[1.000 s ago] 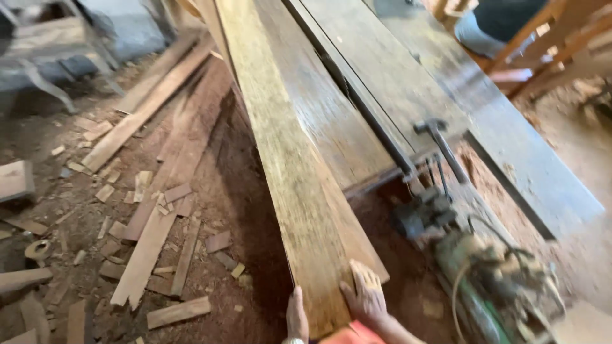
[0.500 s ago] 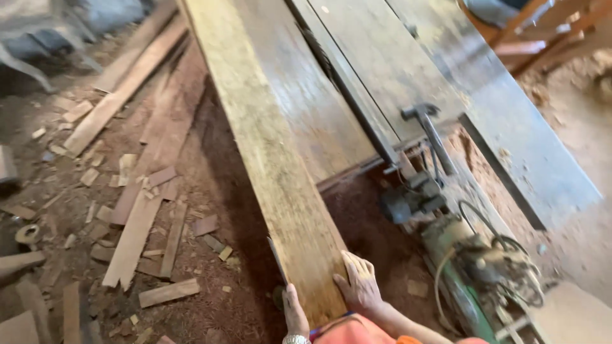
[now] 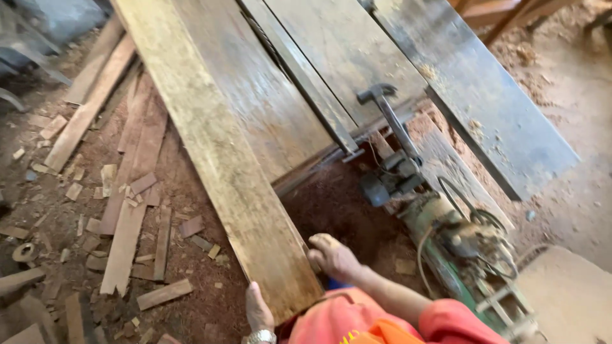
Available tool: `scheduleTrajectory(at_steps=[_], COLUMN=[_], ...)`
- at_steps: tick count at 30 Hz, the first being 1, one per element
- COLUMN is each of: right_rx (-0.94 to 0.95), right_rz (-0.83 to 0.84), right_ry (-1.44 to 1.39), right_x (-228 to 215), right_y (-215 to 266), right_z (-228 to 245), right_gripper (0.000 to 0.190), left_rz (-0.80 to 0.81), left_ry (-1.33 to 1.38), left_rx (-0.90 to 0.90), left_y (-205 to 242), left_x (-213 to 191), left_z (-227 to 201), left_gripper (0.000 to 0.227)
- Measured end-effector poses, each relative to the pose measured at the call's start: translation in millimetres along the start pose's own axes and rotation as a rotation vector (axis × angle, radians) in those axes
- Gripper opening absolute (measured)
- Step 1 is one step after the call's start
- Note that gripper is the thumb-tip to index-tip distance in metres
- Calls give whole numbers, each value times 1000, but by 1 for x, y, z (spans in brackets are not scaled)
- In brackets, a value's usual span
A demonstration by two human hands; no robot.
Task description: The person measures a long wooden plank using a metal square ruler on a table saw. They then use a hammer to tap a metal guide rail on the saw table, adjusting its position while checking alignment with the ruler. Finally, the person picks up and compares two smaller cut pieces of wood.
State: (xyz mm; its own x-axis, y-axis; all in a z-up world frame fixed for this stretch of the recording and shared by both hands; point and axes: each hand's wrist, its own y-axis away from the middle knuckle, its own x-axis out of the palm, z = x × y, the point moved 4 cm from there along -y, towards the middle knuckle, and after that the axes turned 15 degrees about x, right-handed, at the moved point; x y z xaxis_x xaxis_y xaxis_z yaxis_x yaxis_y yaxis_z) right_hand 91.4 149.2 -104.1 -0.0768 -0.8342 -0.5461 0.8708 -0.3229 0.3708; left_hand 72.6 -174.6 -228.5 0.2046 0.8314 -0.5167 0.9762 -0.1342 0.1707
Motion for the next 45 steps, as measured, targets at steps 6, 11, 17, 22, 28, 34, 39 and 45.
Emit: scheduleTrajectory(at_steps=[6, 11, 17, 22, 28, 34, 39, 45], right_rx=[494, 841, 978, 927, 690, 490, 479, 544], right_rz=[89, 42, -17, 76, 193, -118, -23, -104], right_ry=[-115, -137, -269, -182, -437, -305, -195, -294], right_x=[-28, -44, -30, 26, 68, 62, 86, 90], right_y=[1, 45, 71, 60, 33, 8, -21, -10], right_z=[-133, -242, -232, -167, -97, -53, -40, -25], right_gripper=[48, 49, 40, 35, 53, 56, 55, 56], left_rz=[24, 16, 60, 97, 51, 197, 238, 284], left_ry=[-123, -68, 34, -55, 205, 309, 626, 534], left_rx=[-108, -139, -214, 16, -90, -287, -216, -134], left_y=[-4, -3, -11, -6, -15, -21, -38, -32], left_x=[-7, -8, 0, -1, -3, -4, -4, -2], left_z=[-25, -32, -26, -1, -12, -14, -32, 24], left_gripper=[76, 77, 77, 73, 75, 101, 106, 79])
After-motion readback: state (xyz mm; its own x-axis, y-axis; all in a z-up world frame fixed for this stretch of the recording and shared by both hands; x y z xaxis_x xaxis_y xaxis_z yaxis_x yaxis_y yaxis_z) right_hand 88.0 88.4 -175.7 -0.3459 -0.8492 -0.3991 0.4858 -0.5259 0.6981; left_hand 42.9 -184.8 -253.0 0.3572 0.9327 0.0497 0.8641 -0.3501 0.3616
